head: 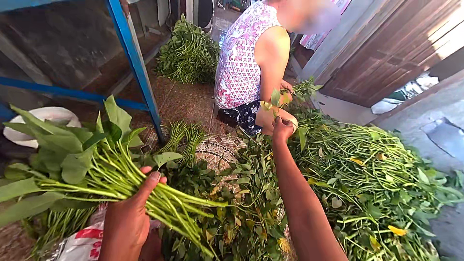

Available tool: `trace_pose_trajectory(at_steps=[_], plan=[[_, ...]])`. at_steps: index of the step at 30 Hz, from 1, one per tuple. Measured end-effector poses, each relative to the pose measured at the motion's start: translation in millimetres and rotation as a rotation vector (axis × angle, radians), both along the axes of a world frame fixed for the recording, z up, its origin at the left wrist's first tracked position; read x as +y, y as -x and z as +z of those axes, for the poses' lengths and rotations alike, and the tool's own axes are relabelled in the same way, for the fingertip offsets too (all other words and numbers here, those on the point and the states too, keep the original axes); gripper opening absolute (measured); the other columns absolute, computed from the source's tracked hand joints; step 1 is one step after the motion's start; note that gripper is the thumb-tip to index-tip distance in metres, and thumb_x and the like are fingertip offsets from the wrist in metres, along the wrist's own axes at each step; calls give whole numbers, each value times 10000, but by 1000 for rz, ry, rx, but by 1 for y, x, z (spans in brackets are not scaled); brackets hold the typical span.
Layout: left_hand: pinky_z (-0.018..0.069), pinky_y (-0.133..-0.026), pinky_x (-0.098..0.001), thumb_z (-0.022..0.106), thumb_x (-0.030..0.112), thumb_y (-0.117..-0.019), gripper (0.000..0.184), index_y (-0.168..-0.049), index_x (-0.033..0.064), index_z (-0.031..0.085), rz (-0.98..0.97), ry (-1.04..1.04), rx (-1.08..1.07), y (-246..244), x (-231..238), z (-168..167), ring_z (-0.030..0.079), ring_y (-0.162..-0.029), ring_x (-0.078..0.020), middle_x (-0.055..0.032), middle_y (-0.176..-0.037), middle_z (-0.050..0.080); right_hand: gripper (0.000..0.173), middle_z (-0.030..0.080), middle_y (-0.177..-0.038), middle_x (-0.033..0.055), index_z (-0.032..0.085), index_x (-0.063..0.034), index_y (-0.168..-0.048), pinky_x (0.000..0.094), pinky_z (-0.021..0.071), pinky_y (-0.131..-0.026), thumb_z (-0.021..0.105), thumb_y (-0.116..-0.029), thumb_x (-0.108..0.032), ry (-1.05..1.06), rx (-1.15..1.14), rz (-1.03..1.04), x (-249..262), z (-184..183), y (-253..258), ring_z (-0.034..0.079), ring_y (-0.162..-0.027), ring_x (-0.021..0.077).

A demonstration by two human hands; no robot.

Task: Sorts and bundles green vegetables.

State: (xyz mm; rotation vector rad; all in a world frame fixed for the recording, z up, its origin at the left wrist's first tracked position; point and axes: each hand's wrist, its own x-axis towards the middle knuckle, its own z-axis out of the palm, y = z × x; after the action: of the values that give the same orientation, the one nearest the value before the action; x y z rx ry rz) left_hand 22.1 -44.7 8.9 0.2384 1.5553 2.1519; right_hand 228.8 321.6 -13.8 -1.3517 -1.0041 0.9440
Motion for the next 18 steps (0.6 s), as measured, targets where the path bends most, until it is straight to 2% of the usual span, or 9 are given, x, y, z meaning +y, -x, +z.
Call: trace_pose_trajectory(at_steps=[4,7,9,15,18], plan=[[647,-680,-275,602,-30,-971,212,-1166,49,581,-3,33,-40,1,3,2,731,-722,-107,37,-860,727,408,655,-1138,226,539,81,-1288,420,570,-908,684,-986,-152,-20,28,-97,52,-21,14,688,-984,285],[649,-690,-281,584,-46,-978,206,-1156,58,571,-14,55,-61,1,6,3,731,-726,-111,41,-862,727,385,661,-1130,220,559,74,-1274,412,561,-905,685,-988,-152,24,46,-135,72,-23,19,687,-979,275],[648,-692,-283,583,-53,-975,212,-1154,60,571,-24,63,-58,1,8,0,732,-727,-116,37,-864,729,403,663,-1174,233,567,69,-1290,435,568,-914,690,-988,-168,61,45,-116,85,-28,19,694,-1003,296],[650,-687,-282,595,-45,-964,222,-1162,55,584,-12,79,-57,-3,19,-4,730,-733,-115,37,-893,729,437,654,-1213,235,565,36,-1324,471,563,-925,707,-970,-177,107,-163,-3,100,-24,11,683,-1048,317],[645,-684,-269,609,-20,-954,217,-1162,38,594,-13,80,2,-3,21,-8,732,-738,-115,17,-881,733,448,653,-1198,241,546,73,-1344,420,574,-900,672,-989,-169,32,-203,70,85,-17,9,688,-1007,290]])
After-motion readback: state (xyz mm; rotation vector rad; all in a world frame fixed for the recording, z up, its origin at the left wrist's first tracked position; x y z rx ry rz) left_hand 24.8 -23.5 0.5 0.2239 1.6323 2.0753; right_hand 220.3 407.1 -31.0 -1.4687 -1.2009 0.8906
